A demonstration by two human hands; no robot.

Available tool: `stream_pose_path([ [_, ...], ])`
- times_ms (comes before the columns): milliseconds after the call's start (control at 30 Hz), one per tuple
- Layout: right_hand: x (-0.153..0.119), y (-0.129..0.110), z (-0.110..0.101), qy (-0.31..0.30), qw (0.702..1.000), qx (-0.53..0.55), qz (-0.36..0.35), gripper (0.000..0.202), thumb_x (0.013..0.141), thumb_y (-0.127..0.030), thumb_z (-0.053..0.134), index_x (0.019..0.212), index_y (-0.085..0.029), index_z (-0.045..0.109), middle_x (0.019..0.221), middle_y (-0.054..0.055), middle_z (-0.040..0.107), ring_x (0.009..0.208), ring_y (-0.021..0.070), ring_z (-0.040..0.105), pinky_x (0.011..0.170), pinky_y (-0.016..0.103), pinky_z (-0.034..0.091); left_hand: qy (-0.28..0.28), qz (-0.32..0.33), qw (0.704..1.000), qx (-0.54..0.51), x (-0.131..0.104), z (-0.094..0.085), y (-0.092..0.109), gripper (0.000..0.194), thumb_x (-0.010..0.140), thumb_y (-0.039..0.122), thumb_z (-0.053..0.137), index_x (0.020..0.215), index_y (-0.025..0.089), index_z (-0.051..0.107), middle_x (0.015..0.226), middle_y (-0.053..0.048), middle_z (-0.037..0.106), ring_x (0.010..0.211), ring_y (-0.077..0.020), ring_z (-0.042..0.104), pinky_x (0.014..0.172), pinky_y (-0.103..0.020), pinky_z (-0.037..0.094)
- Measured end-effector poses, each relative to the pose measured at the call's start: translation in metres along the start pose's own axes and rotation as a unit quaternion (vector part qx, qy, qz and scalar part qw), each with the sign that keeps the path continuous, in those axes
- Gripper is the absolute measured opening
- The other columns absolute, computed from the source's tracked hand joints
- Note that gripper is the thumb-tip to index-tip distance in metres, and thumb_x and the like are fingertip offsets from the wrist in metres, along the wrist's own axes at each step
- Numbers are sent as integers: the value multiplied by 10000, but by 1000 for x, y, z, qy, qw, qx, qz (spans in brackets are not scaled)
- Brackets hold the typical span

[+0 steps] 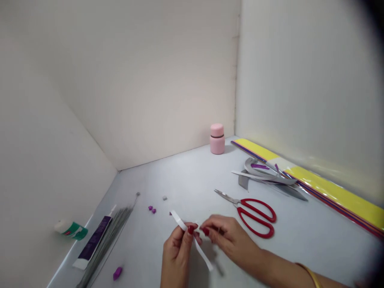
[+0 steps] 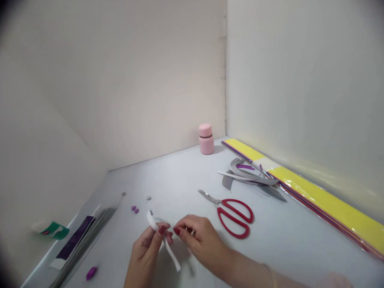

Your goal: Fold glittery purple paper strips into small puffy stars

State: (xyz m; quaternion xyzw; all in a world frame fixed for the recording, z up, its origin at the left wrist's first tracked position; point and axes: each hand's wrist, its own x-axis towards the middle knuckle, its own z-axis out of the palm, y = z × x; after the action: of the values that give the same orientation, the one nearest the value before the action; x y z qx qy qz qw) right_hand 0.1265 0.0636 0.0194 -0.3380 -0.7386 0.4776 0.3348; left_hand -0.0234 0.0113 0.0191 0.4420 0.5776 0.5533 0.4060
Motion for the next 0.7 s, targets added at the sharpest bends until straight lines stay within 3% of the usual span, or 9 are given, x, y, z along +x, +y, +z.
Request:
stream_pose_path([
  [100,-3,-7,-9,90,961,-155,-208,272,849,-107,431,1063,-177,585,1034,99,620,971,189,561,821,296,451,-61,78,981,164,0,-1,-5,213,838,305,529,779,198,702,584,-23,664,546,-175,585,534,-229,415],
  [200,-6,-8,-11,62,883,-319,-339,420,805,-32,426,1174,-207,528,1222,87,569,1204,213,424,1021,387,303,-82,177,934,299,-1,1,-14,207,806,181,530,686,207,697,646,-86,701,574,-208,620,548,-258,416],
  [267,-6,-6,-11,27,848,-389,-360,406,819,-38,436,1180,-201,523,1197,62,603,1246,202,387,1094,424,134,-87,207,920,320,0,0,-19,200,768,125,536,691,213,699,681,-117,713,606,-234,635,566,-282,421],
  [333,-5,-4,-11,16,845,-414,-338,319,858,-68,437,1130,-191,548,1077,49,667,1225,182,421,1104,441,28,-90,233,903,349,2,-4,-21,208,768,117,534,675,220,689,633,-116,697,563,-234,618,535,-293,403],
  [433,-2,-4,-13,42,845,-430,-316,277,894,-97,408,1092,-209,566,1043,55,677,1195,189,458,1090,487,38,-85,262,877,393,5,-11,-22,223,772,98,531,673,231,680,594,-99,673,560,-240,598,531,-306,388],
  [600,-3,-9,-13,8,789,-452,-416,335,933,-101,330,1178,-206,534,1177,33,630,1236,132,410,1115,387,45,-80,291,850,431,6,-10,-27,259,720,20,538,750,213,708,669,-117,703,626,-272,622,583,-334,429],
  [700,-2,-4,-14,22,807,-455,-377,259,937,-128,368,1073,-167,585,1034,55,684,1214,159,435,1101,426,-3,-79,290,846,440,4,-9,-24,264,747,32,533,751,216,722,592,-101,685,567,-260,619,542,-321,421],
])
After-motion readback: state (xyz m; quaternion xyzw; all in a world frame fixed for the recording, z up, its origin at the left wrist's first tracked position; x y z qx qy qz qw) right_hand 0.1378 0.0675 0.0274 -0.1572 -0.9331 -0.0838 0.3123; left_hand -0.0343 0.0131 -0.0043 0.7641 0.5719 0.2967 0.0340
